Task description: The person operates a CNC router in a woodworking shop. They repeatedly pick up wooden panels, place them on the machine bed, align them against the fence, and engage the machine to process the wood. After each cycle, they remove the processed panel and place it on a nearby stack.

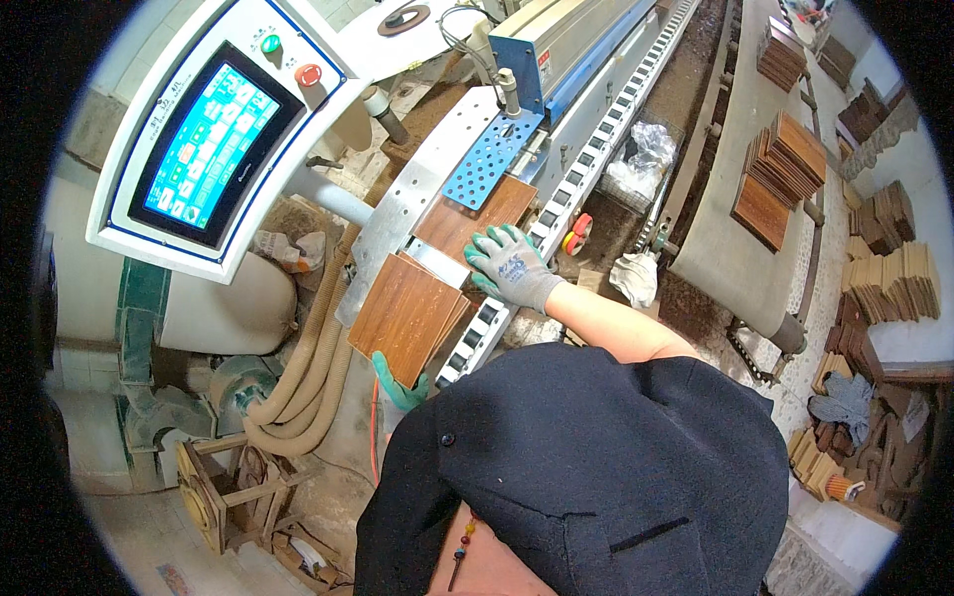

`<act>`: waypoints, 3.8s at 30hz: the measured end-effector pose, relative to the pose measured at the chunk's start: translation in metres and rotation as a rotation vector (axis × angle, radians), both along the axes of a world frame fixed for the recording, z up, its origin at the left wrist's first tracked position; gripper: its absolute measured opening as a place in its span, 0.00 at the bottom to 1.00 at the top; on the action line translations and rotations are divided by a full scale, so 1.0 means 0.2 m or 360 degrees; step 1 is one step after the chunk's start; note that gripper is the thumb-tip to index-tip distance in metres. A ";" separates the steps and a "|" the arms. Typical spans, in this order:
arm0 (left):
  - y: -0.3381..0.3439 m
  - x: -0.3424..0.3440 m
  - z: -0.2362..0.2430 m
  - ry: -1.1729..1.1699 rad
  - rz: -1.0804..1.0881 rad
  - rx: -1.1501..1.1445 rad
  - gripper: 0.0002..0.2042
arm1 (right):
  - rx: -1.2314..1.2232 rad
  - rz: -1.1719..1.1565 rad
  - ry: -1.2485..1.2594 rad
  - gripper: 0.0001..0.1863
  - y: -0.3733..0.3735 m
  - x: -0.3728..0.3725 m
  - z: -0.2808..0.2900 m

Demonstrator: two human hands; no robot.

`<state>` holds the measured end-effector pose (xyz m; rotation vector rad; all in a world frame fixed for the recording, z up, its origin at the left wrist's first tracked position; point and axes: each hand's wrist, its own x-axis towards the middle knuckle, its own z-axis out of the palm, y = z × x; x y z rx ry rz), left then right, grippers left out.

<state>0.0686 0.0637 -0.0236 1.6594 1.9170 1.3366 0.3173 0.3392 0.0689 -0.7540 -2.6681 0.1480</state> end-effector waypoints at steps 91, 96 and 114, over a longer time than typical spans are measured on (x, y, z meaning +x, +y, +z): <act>-0.01 -0.05 -0.29 0.0263 0.0252 0.0223 0.50 | -0.0017 -0.0013 -0.0036 0.24 0.01 0.00 0.01; -0.01 -0.05 -0.27 0.0362 0.0233 0.0268 0.49 | -0.0008 -0.0027 -0.0077 0.25 0.01 -0.01 0.01; 0.03 0.05 -0.02 -0.0632 0.0279 -0.0287 0.47 | 0.0029 -0.0002 -0.0124 0.27 0.04 0.00 0.01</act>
